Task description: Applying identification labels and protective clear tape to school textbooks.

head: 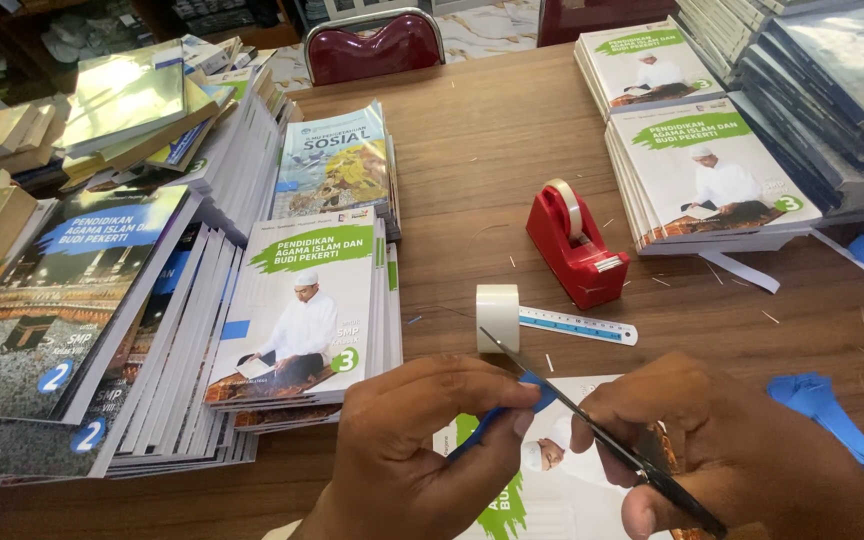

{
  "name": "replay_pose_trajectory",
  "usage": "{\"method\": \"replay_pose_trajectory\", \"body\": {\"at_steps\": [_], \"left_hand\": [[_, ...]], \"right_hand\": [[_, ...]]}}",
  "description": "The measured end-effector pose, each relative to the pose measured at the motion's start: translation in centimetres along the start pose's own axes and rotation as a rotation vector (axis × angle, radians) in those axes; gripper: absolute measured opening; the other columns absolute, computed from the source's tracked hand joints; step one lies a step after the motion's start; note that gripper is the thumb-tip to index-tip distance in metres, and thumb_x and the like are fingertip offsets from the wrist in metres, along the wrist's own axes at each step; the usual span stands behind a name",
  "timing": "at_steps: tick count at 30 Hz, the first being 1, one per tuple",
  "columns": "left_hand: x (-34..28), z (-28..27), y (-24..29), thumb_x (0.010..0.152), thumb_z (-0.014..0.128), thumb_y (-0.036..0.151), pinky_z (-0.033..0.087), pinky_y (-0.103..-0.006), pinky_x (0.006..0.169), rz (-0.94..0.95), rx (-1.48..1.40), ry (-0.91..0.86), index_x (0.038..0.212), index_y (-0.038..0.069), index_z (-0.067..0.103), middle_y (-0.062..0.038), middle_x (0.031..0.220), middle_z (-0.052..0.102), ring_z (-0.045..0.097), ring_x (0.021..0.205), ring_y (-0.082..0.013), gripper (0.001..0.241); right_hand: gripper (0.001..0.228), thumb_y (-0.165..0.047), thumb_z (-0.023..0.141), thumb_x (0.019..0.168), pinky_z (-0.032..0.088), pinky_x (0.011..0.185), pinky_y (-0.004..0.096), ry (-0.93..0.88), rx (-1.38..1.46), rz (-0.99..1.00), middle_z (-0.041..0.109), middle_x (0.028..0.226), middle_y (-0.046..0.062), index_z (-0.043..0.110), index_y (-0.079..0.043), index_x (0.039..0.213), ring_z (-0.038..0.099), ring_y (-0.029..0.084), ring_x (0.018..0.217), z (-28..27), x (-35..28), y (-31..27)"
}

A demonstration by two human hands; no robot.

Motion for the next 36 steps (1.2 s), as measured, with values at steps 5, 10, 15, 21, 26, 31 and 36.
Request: {"method": "replay_pose_trajectory", "body": {"at_steps": [5,10,15,21,26,31,36], "left_hand": [[0.1,0.0,0.2,0.082,0.073,-0.003,0.063,-0.0268,0.071,0.020,-0.021,0.008,0.090,0.004,0.073,-0.010,0.082,0.078,0.076,0.071,-0.0186,0.011],[0.2,0.0,0.3,0.083,0.072,-0.003,0.063,-0.0271,0.071,0.027,-0.028,0.004,0.090,0.003,0.073,-0.010,0.082,0.077,0.076,0.071,-0.0188,0.009],[0.0,-0.1,0.2,0.081,0.073,-0.003,0.064,-0.0263,0.072,0.008,-0.015,0.015,0.089,0.004,0.074,-0.010,0.083,0.078,0.077,0.072,-0.0183,0.011],[0.0,0.0,0.2,0.083,0.073,-0.001,0.063,-0.0265,0.072,0.019,-0.010,-0.001,0.092,0.005,0.074,-0.010,0.084,0.077,0.076,0.072,-0.0181,0.011],[0.0,-0.1,0.2,0.082,0.073,-0.002,0.064,-0.0265,0.072,0.032,-0.005,0.010,0.091,0.004,0.074,-0.010,0.084,0.078,0.077,0.073,-0.0188,0.011],[-0.1,-0.1,0.1,0.081,0.073,-0.003,0.063,-0.0261,0.071,0.030,-0.009,0.012,0.091,0.004,0.074,-0.010,0.083,0.078,0.077,0.072,-0.0183,0.013],[0.0,-0.1,0.4,0.082,0.071,-0.005,0.062,-0.0265,0.069,0.047,-0.034,0.007,0.091,0.004,0.073,-0.010,0.082,0.076,0.075,0.070,-0.0191,0.012]], "right_hand": [[0.084,-0.103,0.042,0.066,0.054,0.046,0.031,0.060,-0.320,-0.086,0.079,0.054,-0.011,0.085,-0.034,0.088,0.067,0.008,0.045,-0.5,0.2,0.6],[0.076,-0.094,0.055,0.069,0.049,0.039,0.030,0.060,-0.232,-0.127,0.079,0.052,-0.008,0.086,-0.027,0.087,0.064,0.007,0.041,-0.5,0.3,0.5],[0.081,-0.098,0.051,0.069,0.049,0.042,0.031,0.075,-0.227,-0.105,0.074,0.050,-0.005,0.085,-0.027,0.088,0.062,0.009,0.043,-0.5,0.0,0.5],[0.077,-0.086,0.067,0.068,0.035,0.041,0.034,-0.005,-0.099,-0.051,0.060,0.048,-0.002,0.088,-0.014,0.082,0.045,0.010,0.046,-0.3,0.1,0.8],[0.078,-0.092,0.062,0.068,0.045,0.039,0.031,0.080,-0.149,-0.145,0.068,0.048,-0.002,0.088,-0.021,0.085,0.059,0.010,0.043,-0.6,0.2,0.2],[0.066,-0.080,0.072,0.072,0.039,0.038,0.033,0.030,-0.151,-0.128,0.065,0.045,-0.003,0.085,-0.017,0.083,0.050,0.010,0.042,-0.4,0.1,-0.3],[0.070,-0.088,0.060,0.075,0.047,0.038,0.028,0.068,-0.214,-0.284,0.070,0.048,-0.007,0.081,-0.022,0.082,0.060,0.007,0.039,-0.6,0.6,-0.5]]}}
Point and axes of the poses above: each hand's wrist, its own x-axis towards the middle knuckle, its own z-axis out of the palm, y = z × x, the point moved 8 cm from there along x, towards the middle knuckle
